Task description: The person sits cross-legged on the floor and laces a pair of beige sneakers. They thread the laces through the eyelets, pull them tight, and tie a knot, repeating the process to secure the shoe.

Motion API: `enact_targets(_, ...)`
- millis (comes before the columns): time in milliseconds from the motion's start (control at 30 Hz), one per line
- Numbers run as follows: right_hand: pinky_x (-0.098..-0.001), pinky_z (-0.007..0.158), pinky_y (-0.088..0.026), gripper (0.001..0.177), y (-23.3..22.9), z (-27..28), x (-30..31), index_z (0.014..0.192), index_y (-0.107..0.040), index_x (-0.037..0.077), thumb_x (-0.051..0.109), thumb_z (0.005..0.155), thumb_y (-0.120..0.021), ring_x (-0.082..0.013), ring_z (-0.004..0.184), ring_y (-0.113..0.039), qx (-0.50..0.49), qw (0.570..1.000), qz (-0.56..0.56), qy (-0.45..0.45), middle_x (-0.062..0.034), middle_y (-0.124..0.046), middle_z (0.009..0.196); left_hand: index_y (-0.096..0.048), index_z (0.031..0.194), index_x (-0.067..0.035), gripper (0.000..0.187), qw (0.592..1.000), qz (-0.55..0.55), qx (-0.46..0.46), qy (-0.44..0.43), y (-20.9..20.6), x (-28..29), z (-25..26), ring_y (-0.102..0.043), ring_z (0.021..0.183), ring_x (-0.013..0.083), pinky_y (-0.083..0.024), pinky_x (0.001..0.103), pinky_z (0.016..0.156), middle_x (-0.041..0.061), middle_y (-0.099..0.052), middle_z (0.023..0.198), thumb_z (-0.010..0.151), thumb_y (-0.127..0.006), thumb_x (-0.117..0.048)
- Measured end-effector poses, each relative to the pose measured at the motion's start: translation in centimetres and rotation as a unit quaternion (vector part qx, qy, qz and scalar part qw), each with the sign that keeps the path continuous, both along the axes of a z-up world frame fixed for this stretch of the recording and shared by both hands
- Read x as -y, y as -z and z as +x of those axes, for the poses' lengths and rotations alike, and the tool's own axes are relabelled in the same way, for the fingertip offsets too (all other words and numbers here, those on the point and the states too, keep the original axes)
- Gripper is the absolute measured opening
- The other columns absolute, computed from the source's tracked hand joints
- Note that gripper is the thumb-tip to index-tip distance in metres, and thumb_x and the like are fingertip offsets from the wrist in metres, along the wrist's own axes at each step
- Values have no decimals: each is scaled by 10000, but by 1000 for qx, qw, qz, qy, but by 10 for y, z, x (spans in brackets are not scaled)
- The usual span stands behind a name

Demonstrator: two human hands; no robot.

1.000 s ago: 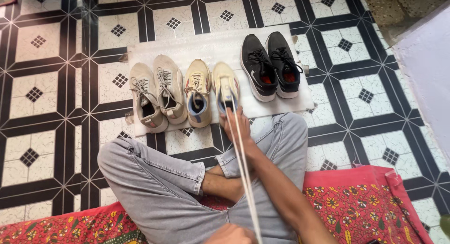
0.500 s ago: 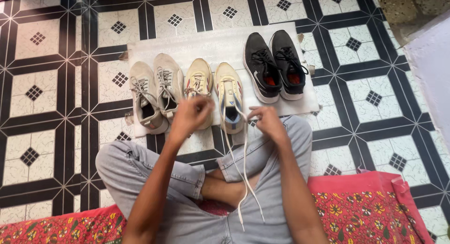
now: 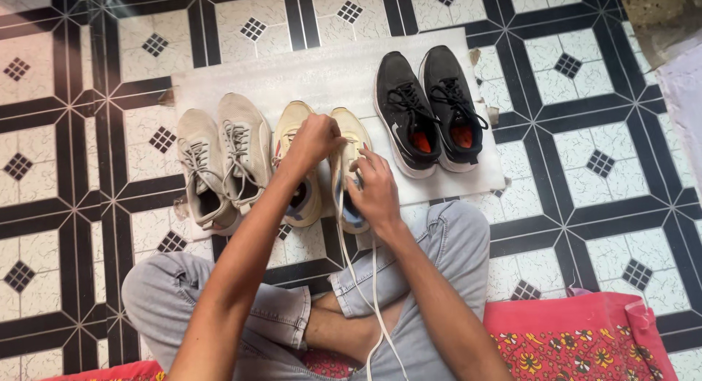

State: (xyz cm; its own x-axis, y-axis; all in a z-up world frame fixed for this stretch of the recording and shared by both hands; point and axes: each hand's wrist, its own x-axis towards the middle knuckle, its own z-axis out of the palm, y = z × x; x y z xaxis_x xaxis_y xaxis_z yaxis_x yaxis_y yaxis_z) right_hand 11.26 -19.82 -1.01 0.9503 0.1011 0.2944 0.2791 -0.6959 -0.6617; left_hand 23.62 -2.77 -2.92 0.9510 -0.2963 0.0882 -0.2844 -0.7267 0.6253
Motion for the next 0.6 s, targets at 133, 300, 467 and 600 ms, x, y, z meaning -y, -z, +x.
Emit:
enact_targets(133,-455,1090,-429,249,6,12,-7,1069,-676,-9,64,843,-752,-414,1312,-521,-21,1000,-7,-7,-227,-575,1385,-766,864,13,146,994,98,-16,41,25,5,17,-732,731,308,-564,418,630,191,-740,837,849,-794,-130)
enact_targets(300,-436,1155,-419,359,17,8,-14,1132,-701,-16,-121,808,-587,-402,1414,-436,-21,1000,-6,7,-233,-490,1499,-793,938,-10,177,989,52,-142,4,47,-3,38,-750,778,293,-576,397,740,222,-753,877,887,-811,-178)
enact_targets(467,-458,1170,-405,419,15,8,-16,1123,-717,-26,-159,761,-554,-418,1462,-364,-25,999,-28,15,-235,-431,1560,-790,948,-62,189,983,66,-166,33,31,2,45,-750,764,252,-580,367,712,152,-781,894,865,-808,-231)
enact_targets(600,-516,1157,-358,188,9,12,-17,1044,-704,-40,-6,860,-695,-461,1428,-331,-21,999,32,9,-275,-424,1491,-762,895,-21,246,995,27,-99,2,0,0,27,-721,762,252,-561,389,668,150,-768,871,801,-860,-226)
